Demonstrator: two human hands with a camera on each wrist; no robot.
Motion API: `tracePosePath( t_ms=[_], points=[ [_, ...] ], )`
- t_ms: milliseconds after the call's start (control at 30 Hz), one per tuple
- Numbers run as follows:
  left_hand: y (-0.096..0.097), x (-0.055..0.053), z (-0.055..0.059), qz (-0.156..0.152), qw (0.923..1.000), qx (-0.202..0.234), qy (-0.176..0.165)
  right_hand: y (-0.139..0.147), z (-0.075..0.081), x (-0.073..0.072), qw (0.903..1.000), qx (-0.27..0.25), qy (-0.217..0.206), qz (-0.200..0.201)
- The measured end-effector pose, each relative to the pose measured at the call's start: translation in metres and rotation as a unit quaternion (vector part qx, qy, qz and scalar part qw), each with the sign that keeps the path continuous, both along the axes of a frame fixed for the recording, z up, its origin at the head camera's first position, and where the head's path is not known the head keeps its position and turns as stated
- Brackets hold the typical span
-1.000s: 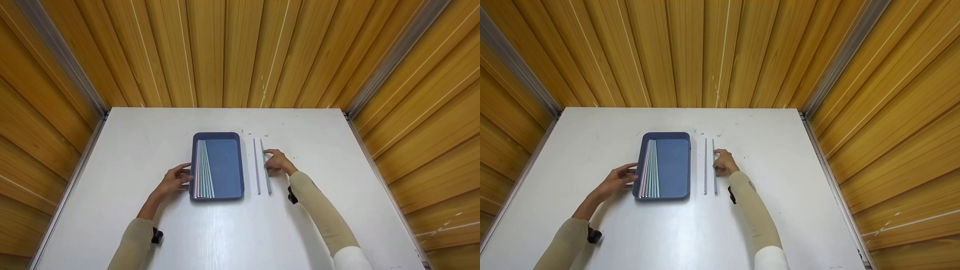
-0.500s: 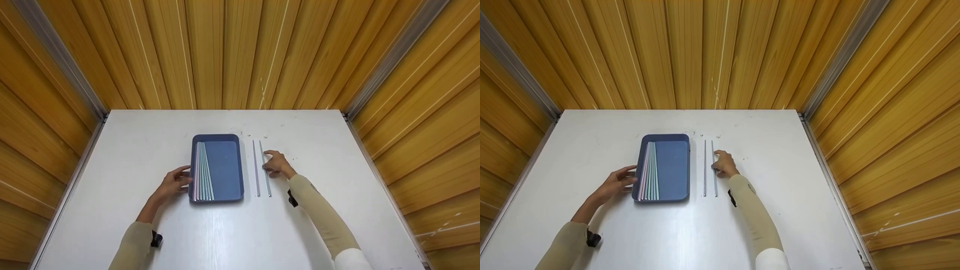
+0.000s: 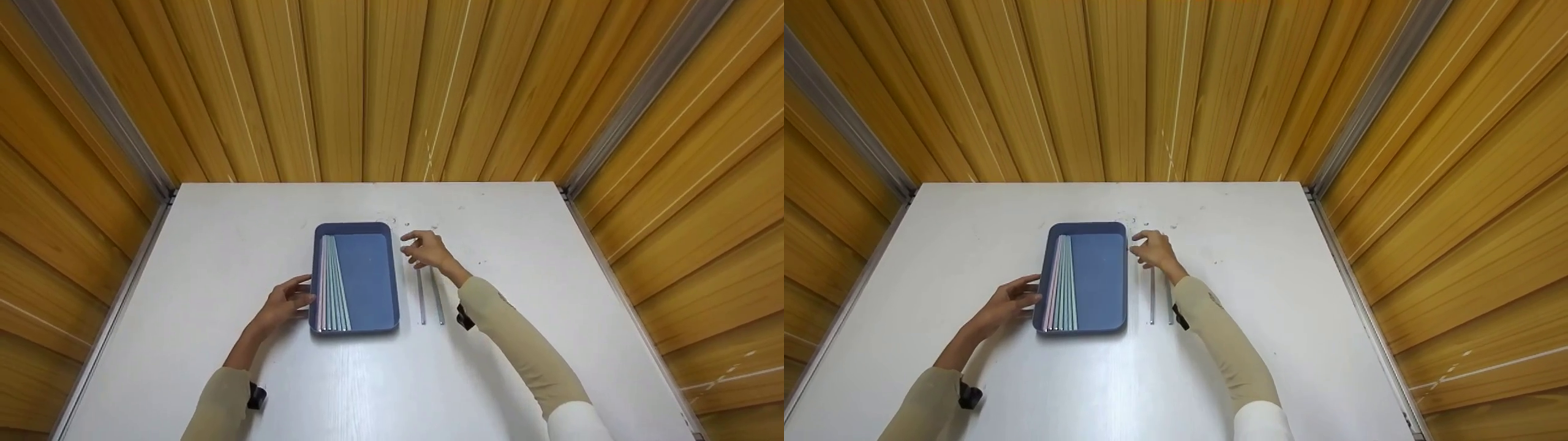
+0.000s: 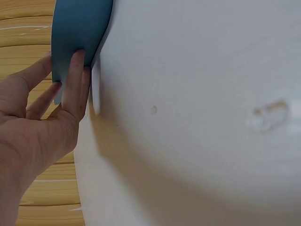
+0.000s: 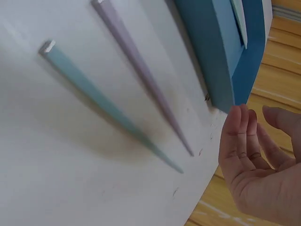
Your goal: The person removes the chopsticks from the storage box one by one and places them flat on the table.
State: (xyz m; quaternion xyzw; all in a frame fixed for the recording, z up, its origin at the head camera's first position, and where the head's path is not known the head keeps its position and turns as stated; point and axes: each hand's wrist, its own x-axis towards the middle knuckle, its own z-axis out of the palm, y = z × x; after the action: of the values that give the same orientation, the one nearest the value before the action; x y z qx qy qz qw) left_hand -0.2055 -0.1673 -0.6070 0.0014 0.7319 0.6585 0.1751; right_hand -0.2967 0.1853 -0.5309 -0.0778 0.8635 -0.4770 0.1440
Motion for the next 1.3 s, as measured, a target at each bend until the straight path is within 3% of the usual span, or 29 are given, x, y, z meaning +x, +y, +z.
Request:
tracePosePath(
  t_ms=[233, 500, 600, 700, 867, 1100, 1300],
  points=[
    [0.010, -0.004, 0.001, 0.008, 0.9999, -0.004, 0.009, -0.042, -0.004, 0.004, 0.9973, -0.038, -0.017, 0.061],
    [0.009, -0.008, -0.002, 0.010, 0.9999, 0.007, 0.005, -0.087, -0.032, 0.008, 0.9936, -0.052, -0.071, 0.070],
    [0.009, -0.007, 0.001, 0.009, 0.9999, 0.008, -0.003, -0.097, -0.041, 0.010, 0.9963, -0.021, -0.052, 0.064],
    [0.008, -0.005, 0.002, 0.012, 0.9998, 0.007, -0.011, -0.104, -0.046, 0.012, 0.9966, 0.039, -0.002, 0.073],
    [0.009, -0.003, 0.002, 0.011, 0.9998, 0.009, -0.017, -0.112, -0.049, 0.015, 0.9844, 0.148, 0.052, 0.080],
    [0.007, -0.002, -0.001, 0.012, 0.9998, 0.015, -0.007, -0.115, -0.047, 0.011, 0.9790, 0.187, 0.045, 0.069],
    [0.001, 0.000, -0.004, 0.015, 0.9997, 0.013, -0.014, -0.121, -0.045, 0.010, 0.9873, 0.146, -0.028, 0.056]
  ],
)
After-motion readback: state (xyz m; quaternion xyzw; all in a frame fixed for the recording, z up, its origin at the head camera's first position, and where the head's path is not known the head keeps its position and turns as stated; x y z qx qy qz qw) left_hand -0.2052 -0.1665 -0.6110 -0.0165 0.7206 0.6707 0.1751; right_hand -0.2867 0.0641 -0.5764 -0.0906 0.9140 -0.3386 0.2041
